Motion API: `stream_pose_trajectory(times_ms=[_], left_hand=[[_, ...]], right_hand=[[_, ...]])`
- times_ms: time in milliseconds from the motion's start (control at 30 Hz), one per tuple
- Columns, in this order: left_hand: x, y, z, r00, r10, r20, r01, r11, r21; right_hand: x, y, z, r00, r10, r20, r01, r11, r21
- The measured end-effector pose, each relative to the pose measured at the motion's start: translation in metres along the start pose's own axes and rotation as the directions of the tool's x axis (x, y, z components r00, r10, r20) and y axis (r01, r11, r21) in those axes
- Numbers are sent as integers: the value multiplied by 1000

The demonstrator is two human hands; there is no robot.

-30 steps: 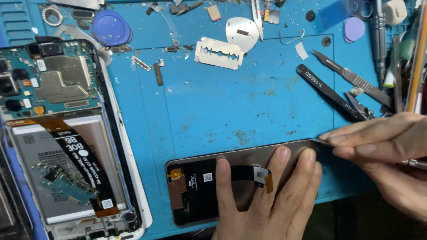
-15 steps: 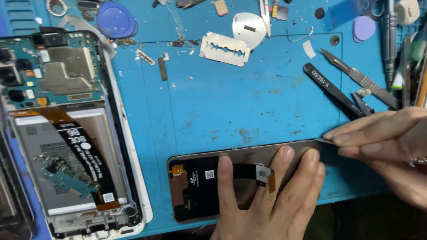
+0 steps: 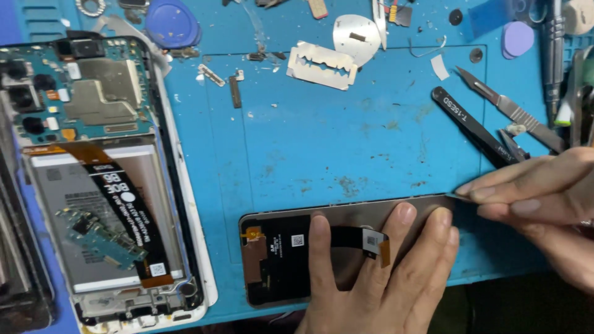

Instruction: The person uses a metal prying tool to carefully separate the screen assembly from the frame of a disassembled smartphone. They work along the edges of the device to release the adhesive, occasionally lifting the screen to check progress.

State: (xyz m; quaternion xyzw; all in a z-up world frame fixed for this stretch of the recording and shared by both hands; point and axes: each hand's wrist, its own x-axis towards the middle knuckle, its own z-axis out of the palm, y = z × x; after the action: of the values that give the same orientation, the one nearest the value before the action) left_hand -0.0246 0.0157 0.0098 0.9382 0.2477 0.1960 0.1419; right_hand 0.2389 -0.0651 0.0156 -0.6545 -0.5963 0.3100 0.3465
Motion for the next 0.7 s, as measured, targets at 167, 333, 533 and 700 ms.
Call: stream_pose_trajectory(times_ms=[167,333,533,700], left_hand=[[1,1,2,1000,7,4,-7,1000,18],[1,0,2,1000,0,-23,0,1000,10],[2,-1,4,998,-1,-66,5,998,60],[1,6,6,1000,9,29,-10,999,36]], right_hand=[[19,-28,2,998,50,24,-48,996,-74],[5,-12,7,997,53,-47,-56,997,-61],[-13,2,11,990,86,-113,-89,996,-29],[-12,-4,8,996,27,-89,-22,998,56]])
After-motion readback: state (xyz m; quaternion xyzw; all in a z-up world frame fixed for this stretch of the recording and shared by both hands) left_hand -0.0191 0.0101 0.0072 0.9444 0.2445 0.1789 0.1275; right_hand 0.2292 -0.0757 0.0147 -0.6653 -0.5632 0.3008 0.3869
